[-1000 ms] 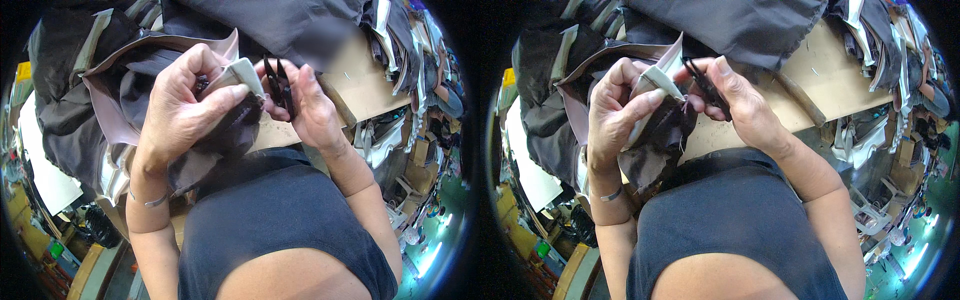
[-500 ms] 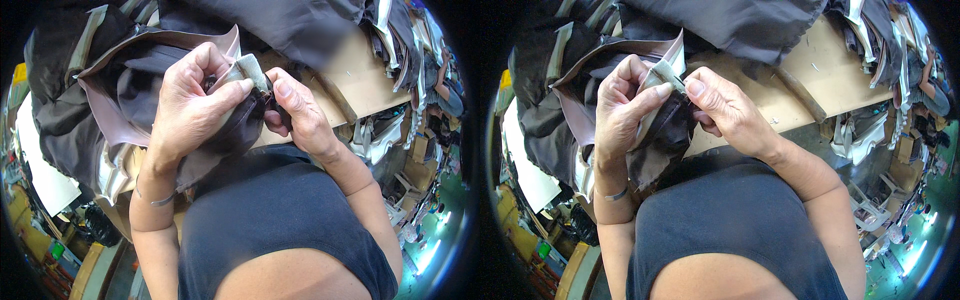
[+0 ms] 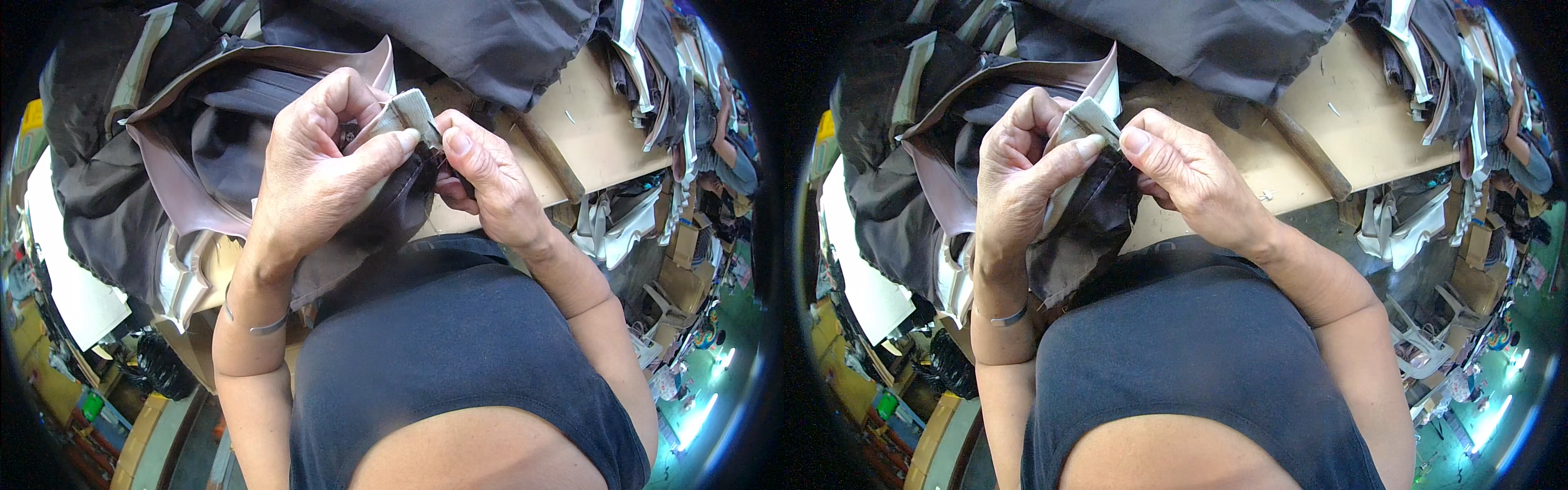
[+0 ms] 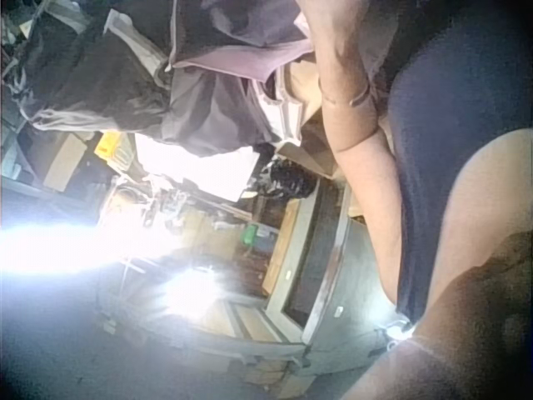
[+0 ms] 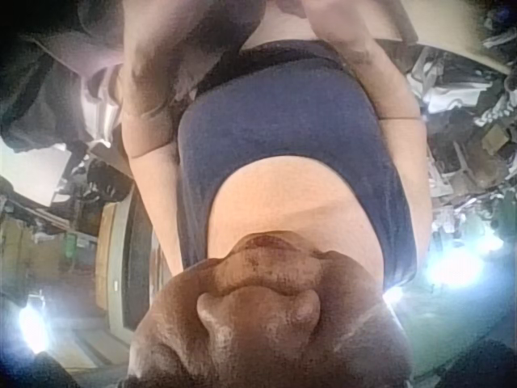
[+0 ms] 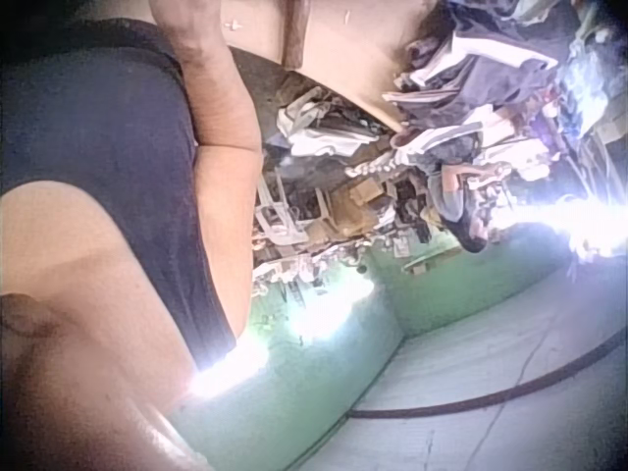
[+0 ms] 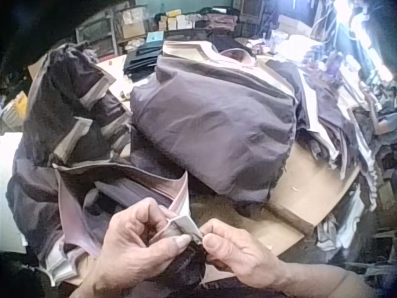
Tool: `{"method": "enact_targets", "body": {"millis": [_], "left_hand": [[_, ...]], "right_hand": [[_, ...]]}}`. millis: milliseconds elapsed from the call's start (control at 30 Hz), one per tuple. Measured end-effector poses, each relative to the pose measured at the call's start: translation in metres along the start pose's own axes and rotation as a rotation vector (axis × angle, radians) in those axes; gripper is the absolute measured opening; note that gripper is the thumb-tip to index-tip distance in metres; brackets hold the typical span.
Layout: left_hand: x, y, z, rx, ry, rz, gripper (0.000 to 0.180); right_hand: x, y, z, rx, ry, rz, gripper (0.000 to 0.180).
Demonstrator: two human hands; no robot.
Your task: The person repeatedly folds and tucks fabric edges of a dark bag with light trim, using a small hammer-like tool to press seams and a metal clip to secure folded sections. The person handles multiple similar bag pieces on a cluttered worktable, adjusting and repositioning them throughout.
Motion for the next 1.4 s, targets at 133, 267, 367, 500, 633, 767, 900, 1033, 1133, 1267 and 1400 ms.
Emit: {"method": "enact_targets", "body": {"millis": [133,267,367,500,633,767,900,1033,1133,1267,1400], "left_hand": [[-0.001,0.002,0.001,-0.013,0.0,-0.049,0.019],[-0.006,0.002,0.001,0.003,-0.035,-0.053,0.019],[-0.009,0.0,0.001,0.024,-0.051,-0.084,0.019],[-0.003,0.0,0.001,0.055,0.024,-0.152,0.019],[-0.011,0.009,-0.002,-0.045,-0.045,-0.161,0.018],[-0.01,0.014,-0.003,-0.054,-0.02,-0.163,0.017],[-0.013,0.019,-0.003,-0.08,-0.049,-0.169,0.017],[-0.019,0.025,-0.004,-0.115,-0.112,-0.166,0.016],[-0.021,0.026,-0.002,-0.127,-0.074,-0.115,0.016],[-0.021,0.029,-0.003,-0.135,-0.099,-0.173,0.016],[-0.022,0.033,-0.005,-0.142,-0.089,-0.174,0.016]], "right_hand": [[0.006,-0.001,0.0,0.031,0.038,0.066,0.03],[0.004,-0.001,0.002,0.012,0.021,0.056,0.03],[0.005,-0.001,0.002,-0.017,0.03,0.047,0.03],[0.01,-0.003,-0.001,-0.036,0.035,-0.003,0.03],[-0.002,-0.003,0.002,0.032,-0.05,-0.046,0.032],[-0.004,-0.005,0.007,0.034,-0.099,-0.049,0.033],[0.001,-0.009,0.006,0.043,-0.082,-0.025,0.033],[0.004,-0.013,0.005,0.076,-0.093,0.028,0.033],[-0.002,-0.014,0.003,0.056,-0.131,-0.036,0.034],[0.005,-0.021,-0.001,0.068,-0.176,-0.074,0.035],[-0.003,-0.023,-0.003,0.121,-0.268,-0.154,0.036]]}}
Point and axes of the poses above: each hand's wrist, its own z-axis towards the middle knuckle, its own y-axis out of the palm, x = y × z, the point moved 10 cm from there along z, towards the middle knuckle, and after that the axes turned 8 degrees about x, right-handed, at the moved point
